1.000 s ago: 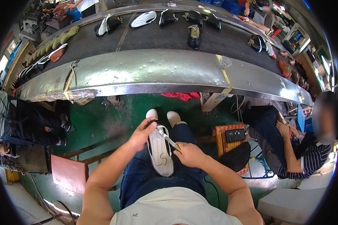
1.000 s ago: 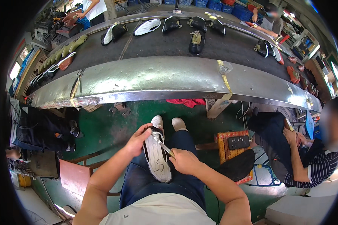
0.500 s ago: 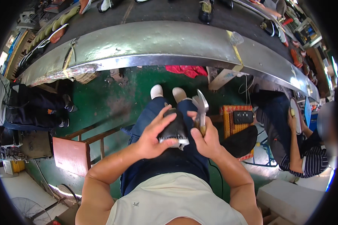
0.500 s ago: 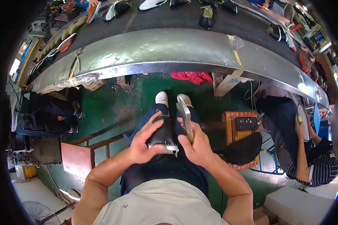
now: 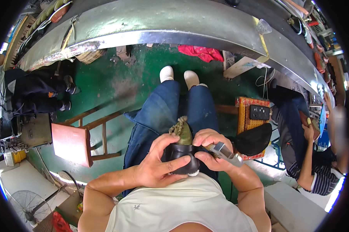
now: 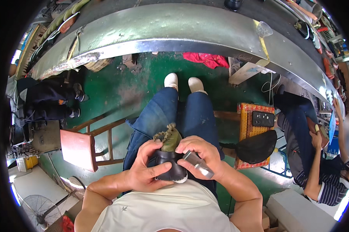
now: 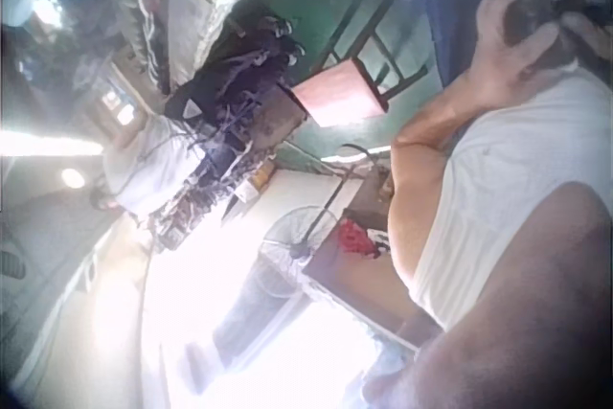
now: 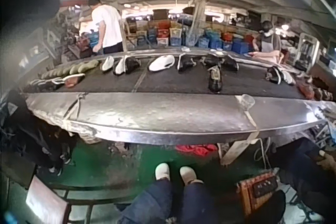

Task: Manually lasting shoes by pulling the upper material over the last using pincers and securing it.

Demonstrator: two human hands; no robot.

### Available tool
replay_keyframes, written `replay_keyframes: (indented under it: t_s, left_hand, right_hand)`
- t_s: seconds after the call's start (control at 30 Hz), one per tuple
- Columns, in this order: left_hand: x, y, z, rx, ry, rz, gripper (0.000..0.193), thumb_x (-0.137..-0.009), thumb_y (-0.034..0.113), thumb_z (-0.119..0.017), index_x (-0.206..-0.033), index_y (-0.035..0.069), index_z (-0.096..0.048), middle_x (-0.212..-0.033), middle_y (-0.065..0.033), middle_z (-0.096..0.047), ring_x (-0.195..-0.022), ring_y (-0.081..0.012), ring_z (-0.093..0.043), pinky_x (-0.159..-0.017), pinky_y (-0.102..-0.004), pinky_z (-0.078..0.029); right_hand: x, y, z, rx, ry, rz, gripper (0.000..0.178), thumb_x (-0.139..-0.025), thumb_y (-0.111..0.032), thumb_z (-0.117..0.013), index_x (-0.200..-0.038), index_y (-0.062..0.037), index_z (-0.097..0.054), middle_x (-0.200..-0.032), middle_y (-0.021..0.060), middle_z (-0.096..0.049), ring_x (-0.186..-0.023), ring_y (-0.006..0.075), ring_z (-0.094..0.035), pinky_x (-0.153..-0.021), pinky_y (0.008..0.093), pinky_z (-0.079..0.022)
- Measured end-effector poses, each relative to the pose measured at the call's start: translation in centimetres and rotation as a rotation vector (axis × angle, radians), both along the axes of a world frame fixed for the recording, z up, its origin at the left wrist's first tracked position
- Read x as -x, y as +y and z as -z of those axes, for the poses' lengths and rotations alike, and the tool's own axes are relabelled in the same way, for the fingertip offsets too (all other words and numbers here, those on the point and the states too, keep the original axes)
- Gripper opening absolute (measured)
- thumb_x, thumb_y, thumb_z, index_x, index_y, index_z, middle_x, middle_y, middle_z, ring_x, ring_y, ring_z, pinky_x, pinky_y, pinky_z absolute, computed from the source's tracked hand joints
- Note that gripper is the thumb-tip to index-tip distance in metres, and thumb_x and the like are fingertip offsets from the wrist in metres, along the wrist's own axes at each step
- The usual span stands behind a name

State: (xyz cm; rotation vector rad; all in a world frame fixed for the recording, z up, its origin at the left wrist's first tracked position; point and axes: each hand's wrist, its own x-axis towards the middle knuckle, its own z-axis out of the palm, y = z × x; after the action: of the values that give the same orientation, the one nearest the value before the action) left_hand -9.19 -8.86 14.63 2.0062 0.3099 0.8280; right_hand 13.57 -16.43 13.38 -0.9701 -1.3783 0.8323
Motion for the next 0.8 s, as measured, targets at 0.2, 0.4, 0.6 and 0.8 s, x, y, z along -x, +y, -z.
replay_keyframes:
  t_s: [0.2,0.4,0.6,0.8]
  left_hand:
    - [-0.3,1.0,-0.1,-0.152,0.099,-0.042,0.065,-0.062,0.018,-0.094,-0.123,0.013,-0.073,-0.134,-0.0166,-0.05,-0.121,-0.041,-0.049,-0.104,-0.0522,-0.047]
    - [-1.0,1.2,1.3,-0.288,-0.06,-0.02,0.058,-0.063,0.016,-0.092,-0.117,0.007,-0.074,-0.122,-0.0133,-0.054,-0.11,-0.0379,-0.056,-0.097,-0.0472,-0.055]
    - [-2.4,1.6,1.3,-0.412,-0.023,-0.179,0.058,-0.06,0.023,-0.095,-0.113,0.011,-0.074,-0.115,-0.0107,-0.055,-0.102,-0.0341,-0.058,-0.079,-0.0384,-0.057]
    - [-3.6,1.2,2.0,-0.471,0.02,-0.285,0.072,-0.058,0.031,-0.098,-0.12,0.012,-0.065,-0.114,-0.0132,-0.05,-0.098,-0.0349,-0.056,-0.08,-0.0427,-0.052]
  right_hand:
    - [-0.9,0.6,-1.1,-0.047,-0.215,-0.039,0.032,-0.085,0.0,-0.078,-0.105,-0.0073,-0.054,-0.094,0.011,-0.067,-0.085,0.0265,-0.065,-0.079,0.0417,-0.053]
    - [-1.2,1.7,0.8,-0.057,-0.124,0.028,0.047,-0.092,-0.018,-0.076,-0.126,0.0004,-0.049,-0.128,0.0179,-0.065,-0.115,0.0324,-0.065,-0.097,0.0411,-0.051]
    - [-0.8,3.7,3.4,0.117,0.082,-0.161,0.041,-0.101,-0.024,-0.058,-0.131,0.0011,-0.046,-0.128,0.0201,-0.064,-0.115,0.0299,-0.067,-0.098,0.0404,-0.051]
    - [-1.1,4.4,4.6,0.191,0.111,-0.042,0.038,-0.1,-0.018,-0.062,-0.128,0.0012,-0.047,-0.113,0.017,-0.069,-0.106,0.0255,-0.068,-0.095,0.0404,-0.053]
